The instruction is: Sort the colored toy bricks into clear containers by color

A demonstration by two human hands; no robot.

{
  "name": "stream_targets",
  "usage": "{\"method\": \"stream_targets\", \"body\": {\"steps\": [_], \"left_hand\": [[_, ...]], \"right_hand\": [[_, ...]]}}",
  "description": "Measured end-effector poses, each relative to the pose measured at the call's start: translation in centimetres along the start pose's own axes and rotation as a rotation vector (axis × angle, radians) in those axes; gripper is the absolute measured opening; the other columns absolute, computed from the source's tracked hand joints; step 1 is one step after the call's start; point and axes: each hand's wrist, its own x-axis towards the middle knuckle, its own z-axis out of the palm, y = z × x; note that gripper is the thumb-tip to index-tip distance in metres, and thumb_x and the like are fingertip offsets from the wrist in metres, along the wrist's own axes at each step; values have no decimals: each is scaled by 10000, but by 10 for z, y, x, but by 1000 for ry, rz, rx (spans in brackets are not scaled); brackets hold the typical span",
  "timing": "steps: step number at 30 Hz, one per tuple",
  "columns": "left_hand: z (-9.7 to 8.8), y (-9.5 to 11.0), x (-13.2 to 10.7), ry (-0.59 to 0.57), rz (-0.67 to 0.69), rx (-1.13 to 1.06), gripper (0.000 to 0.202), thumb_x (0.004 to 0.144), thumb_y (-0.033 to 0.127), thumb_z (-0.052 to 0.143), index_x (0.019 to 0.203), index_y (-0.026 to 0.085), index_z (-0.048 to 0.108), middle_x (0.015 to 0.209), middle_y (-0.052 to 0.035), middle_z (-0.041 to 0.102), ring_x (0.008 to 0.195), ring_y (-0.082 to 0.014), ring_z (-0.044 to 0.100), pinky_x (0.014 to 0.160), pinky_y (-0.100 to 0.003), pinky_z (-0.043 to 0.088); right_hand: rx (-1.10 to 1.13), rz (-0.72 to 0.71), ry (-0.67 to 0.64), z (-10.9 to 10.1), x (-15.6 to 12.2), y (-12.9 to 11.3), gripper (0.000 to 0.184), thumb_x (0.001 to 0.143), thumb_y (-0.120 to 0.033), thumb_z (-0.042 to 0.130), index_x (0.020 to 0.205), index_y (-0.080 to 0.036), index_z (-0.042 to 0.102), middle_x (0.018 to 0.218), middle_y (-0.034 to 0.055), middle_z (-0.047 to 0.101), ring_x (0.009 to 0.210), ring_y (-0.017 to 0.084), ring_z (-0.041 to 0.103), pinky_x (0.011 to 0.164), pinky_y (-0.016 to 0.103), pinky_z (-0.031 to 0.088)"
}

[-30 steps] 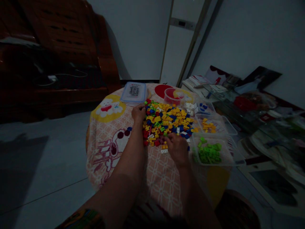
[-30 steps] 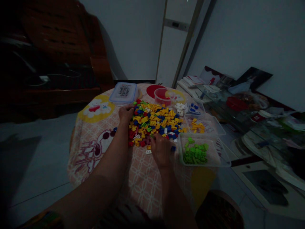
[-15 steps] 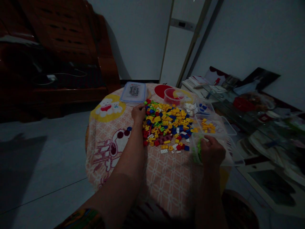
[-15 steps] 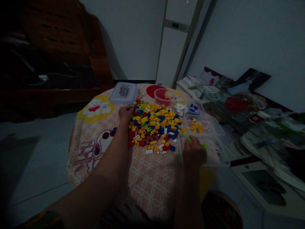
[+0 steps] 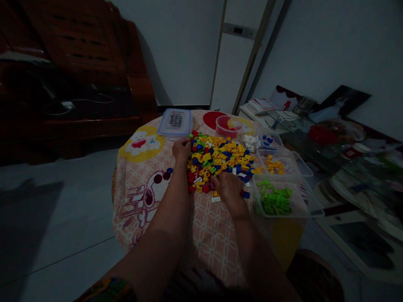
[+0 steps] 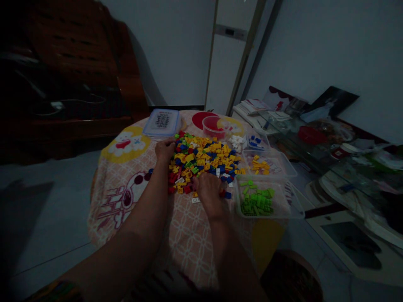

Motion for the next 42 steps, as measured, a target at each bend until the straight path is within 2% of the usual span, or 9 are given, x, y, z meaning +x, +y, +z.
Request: {"method": "stream_targets", "body": {"steps": [6,11,14,20,23,26,29,37,42], "left_hand": [[-3,4,-3,-4,-11,8,332,813,204,564,1070,192,775,1065,-43,771,1030,-205,684,894,-260,493],[-3,3,-3,-2,-8,5,324,819,204,567,1067,191,775,1067,-52,769,1035,-203,685,913,-261,492],[-2,1,-1,1,-7,10,317,822,205,572,1063,198,778,1077,-50,769,1045,-206,687,926,-270,492],[-1,2,-1,5,-12,22,304,835,228,578,1058,205,784,1066,-44,773,1048,-216,689,909,-276,497],[-1,1,-1,5,-2,12,307,833,225,575,1058,199,784,1066,-44,773,1046,-210,689,900,-260,492],[0,1,-1,-8,-5,9,326,828,212,570,1080,191,777,1084,-50,769,1042,-204,689,901,-254,489],[-1,2,-1,-9,-13,9,338,825,203,565,1091,185,773,1094,-54,767,1034,-202,689,900,-252,489],[-2,4,-2,10,-21,3,314,820,199,577,1059,185,779,1076,-53,770,1039,-211,684,897,-263,493],[0,2,0,12,-22,6,309,811,205,587,1051,188,781,1068,-54,770,1032,-215,686,899,-271,497]], "right_hand": [[7,-8,-9,9,-1,-2,333,989,-328,441,1029,-148,719,971,157,749,892,217,700,726,273,442],[104,-128,-42,5,-14,10,285,922,-240,497,1092,-205,723,997,99,758,945,207,687,780,268,430],[154,-82,-12,4,-15,13,338,923,-228,471,1152,-234,719,993,86,765,909,197,696,758,257,428],[138,-31,51,3,-3,2,481,983,-268,401,1450,-231,508,977,93,768,845,199,710,749,275,442],[115,-73,-5,4,0,0,421,984,-319,449,1380,-236,563,1000,94,765,879,202,711,748,274,440],[125,-81,-41,6,-4,3,294,972,-397,503,1097,-224,705,969,93,764,908,206,707,733,266,431],[170,-97,-27,8,-11,7,292,962,-435,535,932,-213,722,926,81,766,899,201,704,724,260,420],[187,-51,3,10,-11,0,351,938,-444,586,1209,-233,655,997,85,766,940,214,701,755,276,434],[188,-55,17,13,-10,-1,314,956,-407,551,1187,-230,670,993,96,764,927,215,702,744,274,430]]}}
